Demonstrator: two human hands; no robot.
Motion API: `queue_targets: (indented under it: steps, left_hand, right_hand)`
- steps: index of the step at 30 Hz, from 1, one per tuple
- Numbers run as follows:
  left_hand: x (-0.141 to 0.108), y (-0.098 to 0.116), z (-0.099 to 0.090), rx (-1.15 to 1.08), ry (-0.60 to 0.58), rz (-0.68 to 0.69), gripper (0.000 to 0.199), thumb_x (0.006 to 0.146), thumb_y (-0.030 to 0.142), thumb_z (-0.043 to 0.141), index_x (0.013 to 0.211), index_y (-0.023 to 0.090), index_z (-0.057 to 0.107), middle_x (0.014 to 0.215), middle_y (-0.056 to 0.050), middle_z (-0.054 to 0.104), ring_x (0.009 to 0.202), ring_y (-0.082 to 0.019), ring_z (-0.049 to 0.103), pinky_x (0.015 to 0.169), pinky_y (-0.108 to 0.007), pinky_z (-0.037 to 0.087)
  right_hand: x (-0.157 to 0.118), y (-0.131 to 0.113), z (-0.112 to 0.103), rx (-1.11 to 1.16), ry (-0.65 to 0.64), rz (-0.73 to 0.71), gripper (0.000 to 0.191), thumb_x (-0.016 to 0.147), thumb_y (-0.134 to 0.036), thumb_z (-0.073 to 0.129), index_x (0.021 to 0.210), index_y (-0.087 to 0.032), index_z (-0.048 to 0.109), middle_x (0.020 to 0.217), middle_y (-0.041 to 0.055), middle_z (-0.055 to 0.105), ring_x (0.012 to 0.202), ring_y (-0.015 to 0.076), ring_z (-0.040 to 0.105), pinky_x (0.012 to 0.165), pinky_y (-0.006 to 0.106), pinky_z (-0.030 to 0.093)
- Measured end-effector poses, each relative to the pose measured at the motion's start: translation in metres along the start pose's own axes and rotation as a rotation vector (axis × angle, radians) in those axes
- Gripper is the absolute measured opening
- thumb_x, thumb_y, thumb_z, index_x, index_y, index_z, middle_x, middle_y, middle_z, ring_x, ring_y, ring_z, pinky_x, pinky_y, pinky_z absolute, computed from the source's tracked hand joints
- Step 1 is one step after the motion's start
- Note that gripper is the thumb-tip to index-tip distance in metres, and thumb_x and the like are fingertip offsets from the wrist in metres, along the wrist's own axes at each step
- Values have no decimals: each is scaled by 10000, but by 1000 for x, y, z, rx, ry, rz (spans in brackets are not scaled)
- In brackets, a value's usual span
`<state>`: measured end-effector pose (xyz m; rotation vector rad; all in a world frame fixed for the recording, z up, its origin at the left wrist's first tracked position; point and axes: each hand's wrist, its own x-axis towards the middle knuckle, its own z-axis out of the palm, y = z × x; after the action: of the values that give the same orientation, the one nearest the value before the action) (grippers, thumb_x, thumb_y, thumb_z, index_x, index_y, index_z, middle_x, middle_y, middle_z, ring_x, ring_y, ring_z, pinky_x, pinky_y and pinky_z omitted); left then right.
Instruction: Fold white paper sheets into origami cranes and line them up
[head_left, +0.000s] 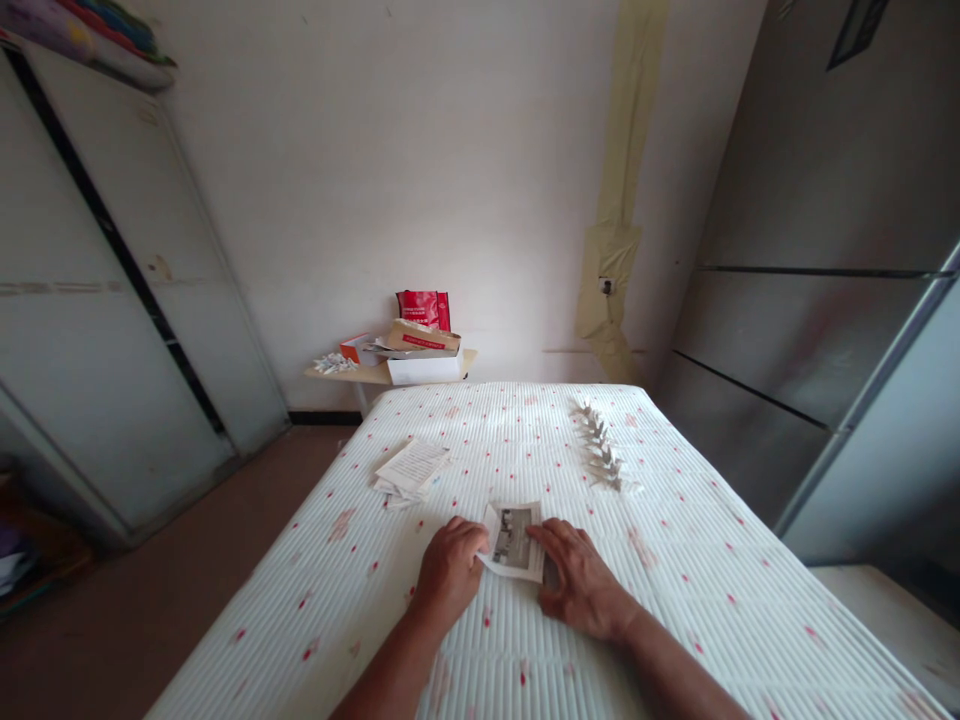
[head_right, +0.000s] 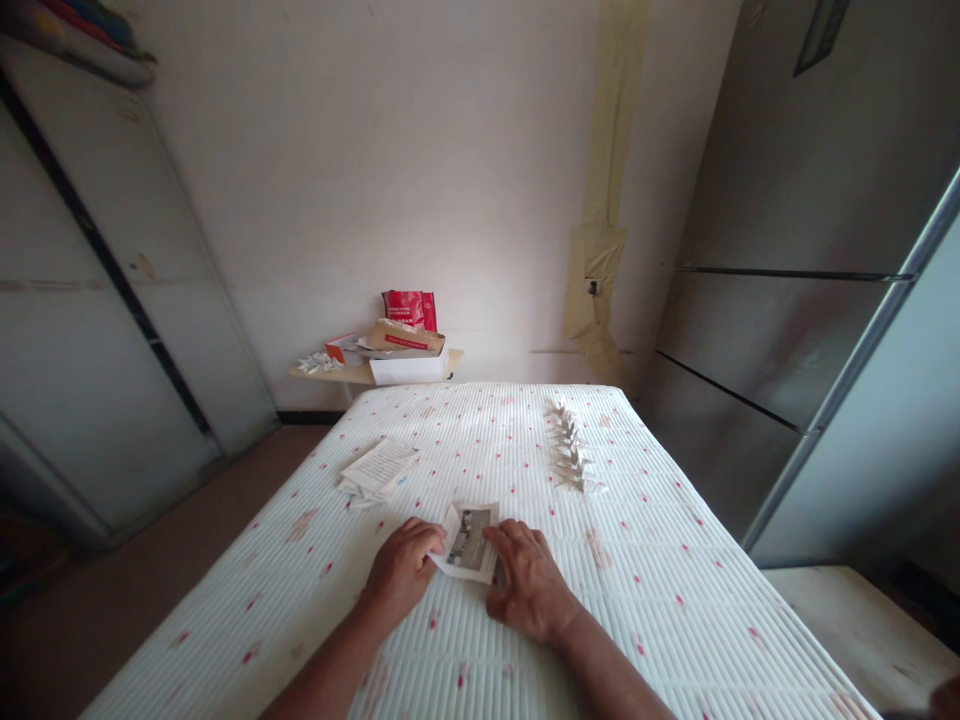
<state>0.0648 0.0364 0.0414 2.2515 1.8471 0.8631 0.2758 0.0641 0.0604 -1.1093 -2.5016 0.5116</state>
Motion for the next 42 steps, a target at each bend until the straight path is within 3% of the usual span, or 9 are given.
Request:
queue_targets:
  steps: [3,6,11,13,16,18,21,29,42]
  left_hand:
    - [0,-4,0,-27,-2,-11,335,585,-58,417,711,207,579,841,-7,642,867,-164,532,797,-292,400]
    - [0,-3,-2,-7,-9,3,310,598,-38,428,708,208,582,860,-15,650,871,-168,539,795,-298,393]
    - [-3,9,-14,106,-56,67,122,662,96,527,701,201,577,850,-27,642,871,-191,536,793,-325,356]
    - [-4,11,-17,124,-76,106,76,710,146,528,688,200,577,827,-21,632,864,-186,535,780,-320,348]
    - [-3,8,-16,130,-77,94,157,778,164,480,659,196,577,791,-15,617,840,-169,532,759,-297,350]
    - [-1,3,-11,136,-44,27,182,796,169,466,650,189,574,772,-18,604,815,-163,525,739,-282,356]
    - [1,0,-5,171,1,-80,211,814,189,451,634,179,559,745,-28,578,789,-163,512,716,-273,360]
    - [1,13,-7,379,-85,-232,212,824,202,405,737,175,596,817,-51,575,844,-192,501,742,-306,354]
    - [0,23,-8,425,-128,-284,260,809,183,365,818,170,625,897,-73,572,921,-216,478,770,-349,340]
  right_hand:
    - [1,1,1,-12,11,2,589,609,-112,526,1195,-174,510,1118,99,529,1049,237,466,899,363,348]
    - [5,1,3,-80,56,41,368,687,-89,484,1001,-216,629,978,70,577,944,213,507,806,332,385]
    - [10,4,1,-188,145,-67,166,745,-136,528,777,-218,669,1356,35,405,1203,279,341,934,425,281]
    - [12,9,1,-151,99,-149,191,759,-124,521,839,-229,659,1312,27,469,1204,253,361,963,422,253]
    - [19,18,3,-51,55,-175,200,820,-145,481,948,-218,617,1040,36,627,998,185,521,874,338,342]
    - [26,23,4,-29,74,-127,152,858,-206,462,859,-194,614,859,31,635,858,169,550,758,286,382]
    - [38,26,6,-47,118,-53,240,886,-273,436,730,-172,588,760,28,588,775,155,537,678,252,382]
    - [56,12,14,-280,92,194,259,891,-352,426,810,-174,596,940,62,576,895,188,522,709,280,364]
    - [65,13,20,-408,75,205,247,872,-377,467,876,-176,611,980,78,585,940,210,518,733,318,335]
